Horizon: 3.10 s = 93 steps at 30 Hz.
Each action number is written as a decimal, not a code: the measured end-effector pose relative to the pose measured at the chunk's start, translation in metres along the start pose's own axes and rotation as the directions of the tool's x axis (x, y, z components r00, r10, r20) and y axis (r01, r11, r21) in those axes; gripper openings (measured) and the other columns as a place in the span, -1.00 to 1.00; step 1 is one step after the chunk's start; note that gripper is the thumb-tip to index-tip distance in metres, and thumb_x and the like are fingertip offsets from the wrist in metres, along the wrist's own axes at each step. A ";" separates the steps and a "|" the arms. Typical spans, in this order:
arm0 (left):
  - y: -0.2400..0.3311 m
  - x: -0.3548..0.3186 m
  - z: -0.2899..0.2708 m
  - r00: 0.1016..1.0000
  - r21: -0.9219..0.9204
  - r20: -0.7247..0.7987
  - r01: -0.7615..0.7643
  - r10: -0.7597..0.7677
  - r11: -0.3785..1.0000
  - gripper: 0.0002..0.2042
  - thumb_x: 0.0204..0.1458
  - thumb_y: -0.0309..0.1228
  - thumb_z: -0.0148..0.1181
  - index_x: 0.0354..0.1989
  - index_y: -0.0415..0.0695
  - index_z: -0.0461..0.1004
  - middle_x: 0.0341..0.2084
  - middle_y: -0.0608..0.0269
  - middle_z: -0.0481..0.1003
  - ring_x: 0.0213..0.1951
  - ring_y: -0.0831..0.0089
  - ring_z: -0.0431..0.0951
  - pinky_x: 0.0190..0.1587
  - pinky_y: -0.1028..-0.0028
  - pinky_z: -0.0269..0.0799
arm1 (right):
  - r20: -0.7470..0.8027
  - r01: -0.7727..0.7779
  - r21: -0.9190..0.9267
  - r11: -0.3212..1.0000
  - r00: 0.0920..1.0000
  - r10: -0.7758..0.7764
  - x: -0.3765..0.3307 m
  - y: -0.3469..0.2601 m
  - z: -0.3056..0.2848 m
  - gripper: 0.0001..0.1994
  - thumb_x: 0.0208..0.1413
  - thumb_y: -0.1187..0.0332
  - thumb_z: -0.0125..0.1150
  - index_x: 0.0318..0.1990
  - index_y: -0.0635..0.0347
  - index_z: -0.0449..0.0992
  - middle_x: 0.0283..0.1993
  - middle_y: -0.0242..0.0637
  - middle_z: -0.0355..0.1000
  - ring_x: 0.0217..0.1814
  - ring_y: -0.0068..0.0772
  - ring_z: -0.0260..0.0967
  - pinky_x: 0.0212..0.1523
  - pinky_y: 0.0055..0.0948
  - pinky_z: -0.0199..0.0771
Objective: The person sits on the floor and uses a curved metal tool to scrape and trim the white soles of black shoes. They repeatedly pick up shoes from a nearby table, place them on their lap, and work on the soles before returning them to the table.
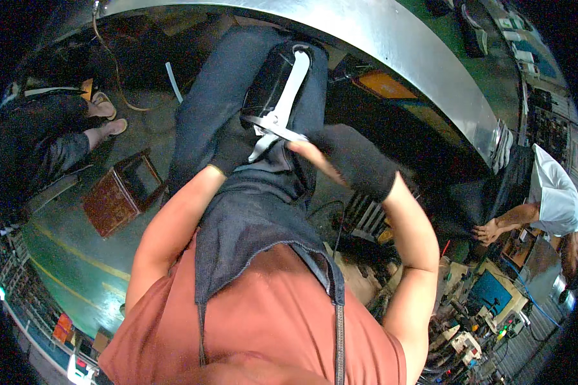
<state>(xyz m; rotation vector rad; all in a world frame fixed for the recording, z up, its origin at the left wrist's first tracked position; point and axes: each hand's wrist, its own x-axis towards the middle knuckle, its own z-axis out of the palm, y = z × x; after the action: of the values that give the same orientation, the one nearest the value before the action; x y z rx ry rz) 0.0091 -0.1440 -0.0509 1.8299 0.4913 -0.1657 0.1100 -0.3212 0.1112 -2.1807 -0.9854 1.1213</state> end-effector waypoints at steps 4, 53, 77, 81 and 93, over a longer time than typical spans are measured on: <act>-0.002 -0.019 -0.006 0.975 -0.195 0.040 -0.207 0.219 0.959 -0.40 -0.10 -0.14 0.30 0.01 -0.32 0.31 -0.10 -0.07 0.42 -0.06 0.23 0.47 -0.03 0.36 0.36 | -0.217 0.040 0.113 0.993 0.976 -0.014 0.014 0.059 0.054 -0.63 0.21 0.11 -0.06 -0.32 0.31 0.41 -0.50 -0.10 0.35 -0.44 -0.18 0.34 -0.36 -0.29 0.35; 0.004 -0.010 0.007 0.868 0.197 -0.022 -0.482 0.496 0.853 -0.16 -0.03 -0.12 0.21 0.29 -0.33 -0.11 0.21 -0.30 0.07 0.25 -0.01 0.13 0.20 0.28 0.13 | 0.088 -0.052 -0.150 0.987 0.994 0.066 0.017 0.053 0.002 -0.58 0.19 0.07 -0.05 -0.37 0.33 0.47 -0.52 -0.14 0.42 -0.49 -0.38 0.38 -0.39 -0.37 0.39; 0.045 0.034 -0.066 0.810 0.725 0.198 -0.500 0.552 0.473 -0.61 0.17 -0.26 -0.05 0.13 -0.18 0.23 -0.06 -0.02 0.40 -0.04 0.13 0.42 0.06 0.21 0.29 | -0.068 0.285 -0.128 0.950 0.953 -0.295 0.053 0.053 0.033 -0.56 0.16 0.00 -0.05 -0.32 0.28 0.46 -0.39 0.07 0.44 -0.40 0.10 0.42 -0.35 -0.16 0.43; 0.026 0.040 -0.044 0.941 0.118 0.113 -0.332 0.320 0.936 -0.39 0.07 -0.26 0.12 0.22 -0.23 0.01 0.01 0.01 0.31 0.05 0.21 0.33 0.13 0.32 0.20 | -0.061 -0.048 0.095 0.994 0.997 0.054 0.019 0.072 0.022 -0.56 0.25 0.05 -0.16 -0.26 0.32 0.42 -0.40 -0.13 0.40 -0.40 -0.30 0.34 -0.28 -0.34 0.35; 0.029 0.056 -0.012 0.838 0.056 0.189 -0.529 0.512 0.847 -0.15 -0.12 -0.31 0.35 0.27 -0.25 -0.09 0.17 0.00 0.13 0.18 0.24 0.17 0.21 0.33 0.09 | -0.573 0.050 -0.253 0.966 0.797 -0.191 0.060 0.121 0.050 -0.52 0.12 -0.04 0.00 -0.45 0.29 0.47 -0.47 0.05 0.43 -0.47 0.13 0.40 -0.49 -0.11 0.39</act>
<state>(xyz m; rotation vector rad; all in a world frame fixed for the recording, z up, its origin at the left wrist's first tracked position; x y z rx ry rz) 0.0698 -0.1255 -0.0408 1.9676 -0.1512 0.0318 0.1373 -0.3443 -0.0286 -2.3737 -0.9667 0.2162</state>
